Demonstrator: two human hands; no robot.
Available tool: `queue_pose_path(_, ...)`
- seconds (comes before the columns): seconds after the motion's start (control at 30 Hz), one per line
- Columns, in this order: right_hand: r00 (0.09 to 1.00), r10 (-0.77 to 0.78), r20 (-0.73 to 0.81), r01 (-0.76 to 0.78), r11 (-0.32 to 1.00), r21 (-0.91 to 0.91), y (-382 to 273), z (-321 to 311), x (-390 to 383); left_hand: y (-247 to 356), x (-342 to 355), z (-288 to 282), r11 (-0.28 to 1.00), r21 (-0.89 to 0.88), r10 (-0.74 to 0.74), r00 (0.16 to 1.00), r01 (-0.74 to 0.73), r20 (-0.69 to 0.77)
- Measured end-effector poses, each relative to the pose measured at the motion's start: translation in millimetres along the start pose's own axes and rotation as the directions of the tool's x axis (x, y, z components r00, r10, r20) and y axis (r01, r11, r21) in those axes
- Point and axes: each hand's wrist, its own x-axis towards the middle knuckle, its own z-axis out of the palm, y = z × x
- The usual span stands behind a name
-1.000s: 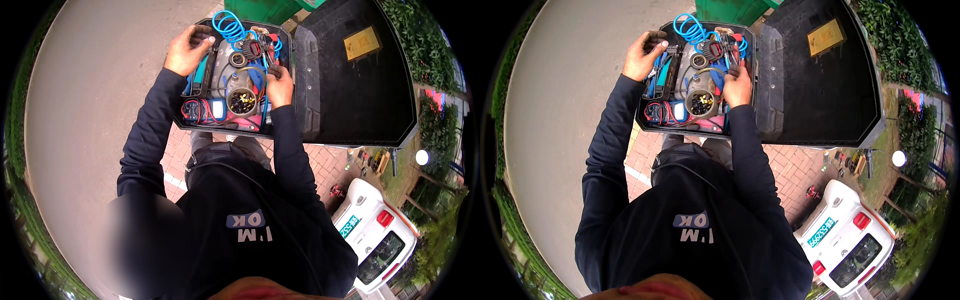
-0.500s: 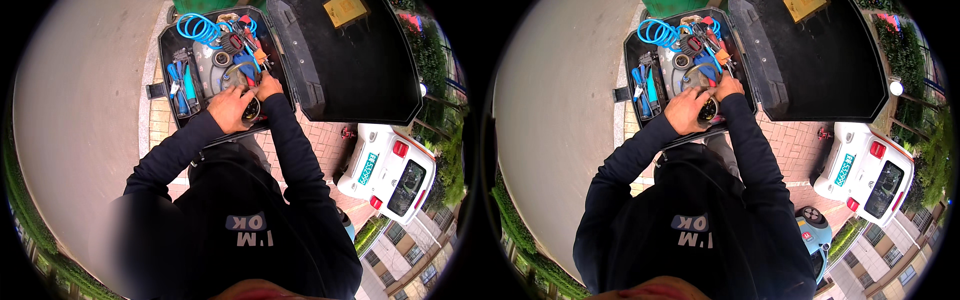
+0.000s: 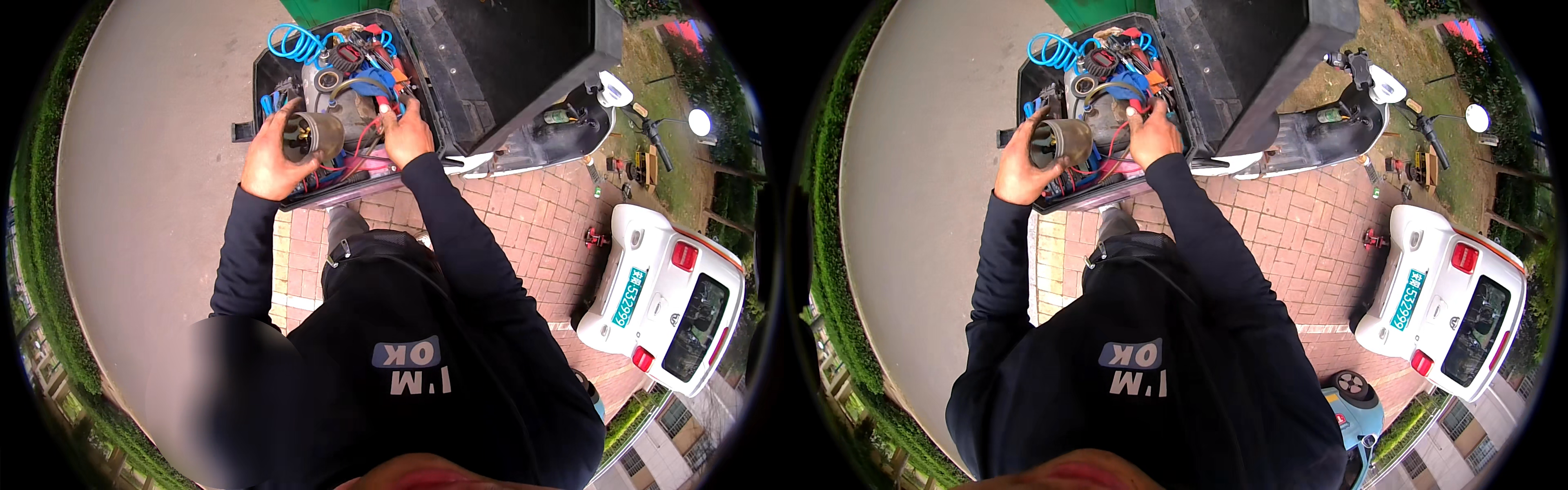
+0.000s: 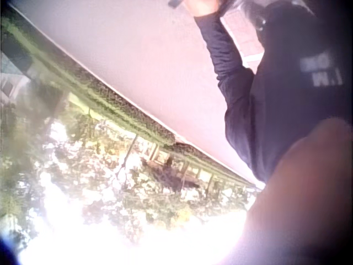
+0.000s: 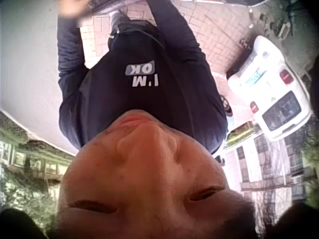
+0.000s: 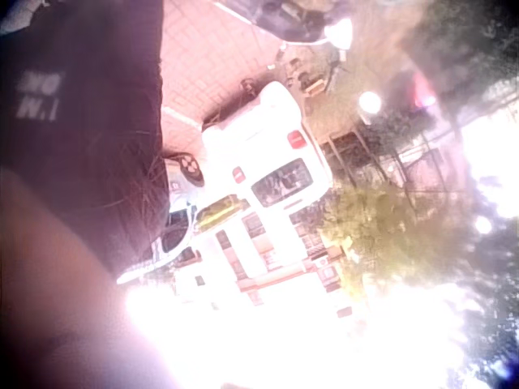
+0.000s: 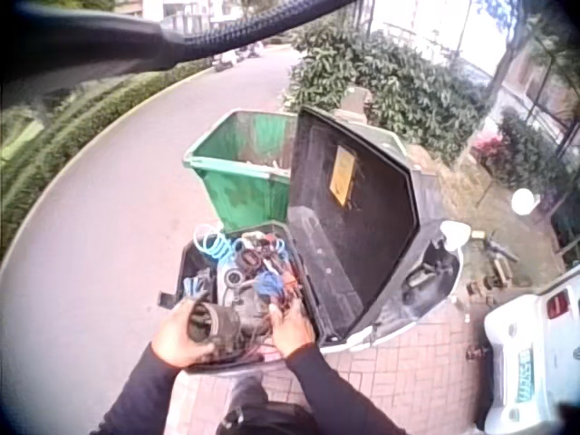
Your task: The person uses a cordless impact wrench to remove bolts from a car's wheel hub. They then use a pry bar to remove the brake caliper and rotor, placing the parts into a cardboard box. The person organizes tools and parts in the box and a nearby tool cart before closing the cart's lid.
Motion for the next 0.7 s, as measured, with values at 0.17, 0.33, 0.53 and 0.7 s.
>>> queue_pose_path(0.17,0.969,-0.248,-0.011,0.237,0.937,-0.255,-24.5,-32.9,-29.3,31.2,-11.4,34.5,0.995,-0.003,-0.103,0.994,0.103,-0.027)
queue_pose_path(0.33,0.777,-0.622,-0.102,0.595,0.777,-0.206,-35.8,-97.6,-84.9,49.0,-13.6,48.1,0.999,0.048,-0.008,1.000,0.008,-0.001)
queue_pose_path(0.53,0.508,-0.766,-0.394,0.752,0.617,-0.231,-19.3,-271.6,-153.1,53.8,9.1,100.0,0.991,0.132,0.004,0.991,-0.022,0.134)
queue_pose_path(0.7,0.671,-0.172,-0.721,0.517,0.806,0.288,110.5,-388.8,-199.4,52.0,34.5,141.6,0.957,0.290,-0.048,0.981,-0.008,0.187)
